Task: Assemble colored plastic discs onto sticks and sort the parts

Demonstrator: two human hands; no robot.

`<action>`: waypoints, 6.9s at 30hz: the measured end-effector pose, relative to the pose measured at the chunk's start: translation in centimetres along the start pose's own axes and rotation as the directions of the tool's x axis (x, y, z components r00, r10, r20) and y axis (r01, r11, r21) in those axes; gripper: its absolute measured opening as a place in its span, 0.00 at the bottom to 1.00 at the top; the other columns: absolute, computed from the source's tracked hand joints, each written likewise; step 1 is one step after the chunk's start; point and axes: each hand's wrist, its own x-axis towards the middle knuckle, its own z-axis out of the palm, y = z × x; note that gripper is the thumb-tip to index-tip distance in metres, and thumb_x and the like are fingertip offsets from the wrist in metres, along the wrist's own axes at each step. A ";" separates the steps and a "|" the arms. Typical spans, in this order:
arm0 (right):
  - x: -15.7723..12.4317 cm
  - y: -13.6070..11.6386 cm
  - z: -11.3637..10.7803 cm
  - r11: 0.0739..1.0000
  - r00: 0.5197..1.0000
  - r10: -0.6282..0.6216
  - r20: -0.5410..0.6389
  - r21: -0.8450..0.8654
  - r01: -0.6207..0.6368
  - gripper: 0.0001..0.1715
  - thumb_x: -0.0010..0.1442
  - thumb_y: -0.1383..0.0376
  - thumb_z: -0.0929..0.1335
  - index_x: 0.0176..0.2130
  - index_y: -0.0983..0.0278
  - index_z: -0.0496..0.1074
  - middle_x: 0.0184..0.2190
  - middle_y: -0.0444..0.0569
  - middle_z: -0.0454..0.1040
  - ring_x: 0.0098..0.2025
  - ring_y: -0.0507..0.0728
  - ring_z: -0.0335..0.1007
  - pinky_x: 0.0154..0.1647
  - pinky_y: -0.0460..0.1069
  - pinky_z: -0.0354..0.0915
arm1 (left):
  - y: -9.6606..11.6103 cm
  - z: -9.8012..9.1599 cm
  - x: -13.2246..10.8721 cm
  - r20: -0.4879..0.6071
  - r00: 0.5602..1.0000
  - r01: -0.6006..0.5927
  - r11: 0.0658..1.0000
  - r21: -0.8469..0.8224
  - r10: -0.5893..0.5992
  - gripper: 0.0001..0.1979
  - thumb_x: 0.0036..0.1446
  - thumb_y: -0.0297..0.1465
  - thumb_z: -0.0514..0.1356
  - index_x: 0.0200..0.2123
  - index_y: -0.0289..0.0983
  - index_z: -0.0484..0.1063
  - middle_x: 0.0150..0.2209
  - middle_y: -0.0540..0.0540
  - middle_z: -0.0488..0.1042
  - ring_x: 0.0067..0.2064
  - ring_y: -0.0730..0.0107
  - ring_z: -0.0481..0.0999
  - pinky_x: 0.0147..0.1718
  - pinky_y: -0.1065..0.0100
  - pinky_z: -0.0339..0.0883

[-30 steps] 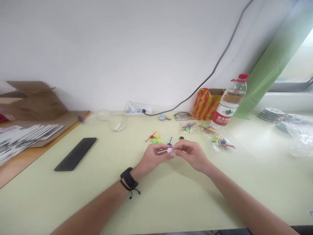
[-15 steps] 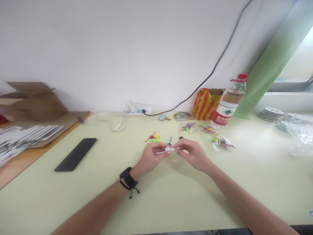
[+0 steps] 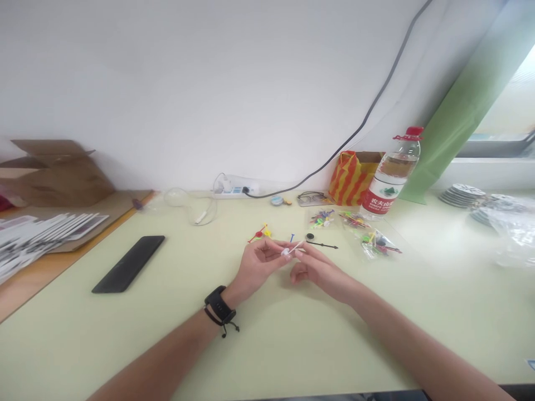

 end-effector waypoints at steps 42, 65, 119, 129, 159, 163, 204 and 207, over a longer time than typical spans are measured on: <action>0.2 0.2 -0.9 0.757 0.844 -0.527 -0.096 -0.505 0.415 0.12 0.67 0.56 0.70 0.47 0.58 0.76 0.49 0.54 0.78 0.52 0.61 0.76 0.56 0.59 0.72 | 0.6 -1.1 0.5 0.090 0.987 0.118 0.985 0.122 -0.130 0.16 0.57 0.38 0.71 0.45 0.36 0.80 0.40 0.42 0.82 0.40 0.63 0.81 0.44 0.61 0.75; 0.0 -0.9 -2.3 0.868 0.931 -0.338 -0.139 -0.429 0.251 0.29 0.69 0.49 0.65 0.22 0.62 0.66 0.20 0.43 0.63 0.24 0.52 0.55 0.26 0.50 0.54 | 0.0 -1.5 0.9 0.008 0.984 0.179 0.981 0.070 -0.180 0.16 0.55 0.37 0.73 0.44 0.35 0.82 0.39 0.43 0.83 0.37 0.66 0.81 0.45 0.62 0.76; -0.3 -1.0 -1.0 0.945 0.952 -0.218 -0.217 -0.292 0.150 0.25 0.65 0.48 0.69 0.56 0.56 0.71 0.36 0.46 0.77 0.27 0.53 0.65 0.35 0.53 0.66 | -0.3 -1.8 0.9 -0.016 0.991 0.131 0.989 0.069 -0.130 0.15 0.56 0.37 0.72 0.44 0.36 0.81 0.42 0.42 0.83 0.42 0.62 0.82 0.48 0.60 0.76; 0.2 -0.5 -2.0 1.000 1.000 -0.025 -0.011 0.003 0.025 0.39 0.71 0.41 0.56 0.23 0.63 0.70 0.24 0.46 0.65 0.24 0.52 0.53 0.28 0.50 0.52 | -0.2 -1.7 1.0 -0.106 0.986 0.134 0.988 0.077 -0.125 0.18 0.52 0.38 0.74 0.42 0.35 0.81 0.41 0.41 0.83 0.42 0.61 0.83 0.50 0.57 0.76; -0.3 0.0 -2.1 0.727 0.954 -0.291 -0.073 -0.665 0.171 0.38 0.74 0.45 0.54 0.21 0.61 0.66 0.20 0.45 0.62 0.25 0.54 0.57 0.30 0.52 0.57 | 0.3 -1.3 0.6 -0.037 0.981 0.195 0.977 0.089 -0.192 0.17 0.51 0.39 0.75 0.39 0.33 0.82 0.36 0.41 0.84 0.36 0.62 0.83 0.43 0.60 0.78; -0.1 -0.6 -2.1 0.858 0.965 -0.247 -0.088 -0.482 0.176 0.36 0.73 0.43 0.55 0.28 0.62 0.71 0.27 0.48 0.72 0.26 0.54 0.60 0.31 0.52 0.59 | 0.3 -1.4 0.7 -0.038 0.982 0.189 0.978 0.090 -0.186 0.17 0.51 0.39 0.74 0.40 0.33 0.82 0.37 0.41 0.84 0.37 0.62 0.83 0.43 0.60 0.78; 0.4 -0.1 -2.0 0.979 0.996 -0.073 -0.044 -0.193 0.064 0.31 0.69 0.41 0.59 0.41 0.61 0.74 0.42 0.52 0.79 0.25 0.52 0.65 0.31 0.52 0.65 | -0.1 -1.6 0.7 -0.011 0.987 0.162 0.983 0.091 -0.162 0.18 0.56 0.40 0.72 0.44 0.34 0.80 0.39 0.41 0.83 0.41 0.61 0.83 0.47 0.60 0.77; 0.4 0.1 -1.7 0.889 0.966 -0.211 -0.147 -0.441 0.127 0.21 0.66 0.46 0.67 0.47 0.59 0.73 0.38 0.48 0.75 0.25 0.51 0.62 0.28 0.49 0.63 | -0.2 -1.5 0.7 0.007 0.988 0.151 0.986 0.068 -0.152 0.17 0.56 0.39 0.72 0.44 0.34 0.80 0.40 0.41 0.83 0.41 0.62 0.82 0.47 0.60 0.78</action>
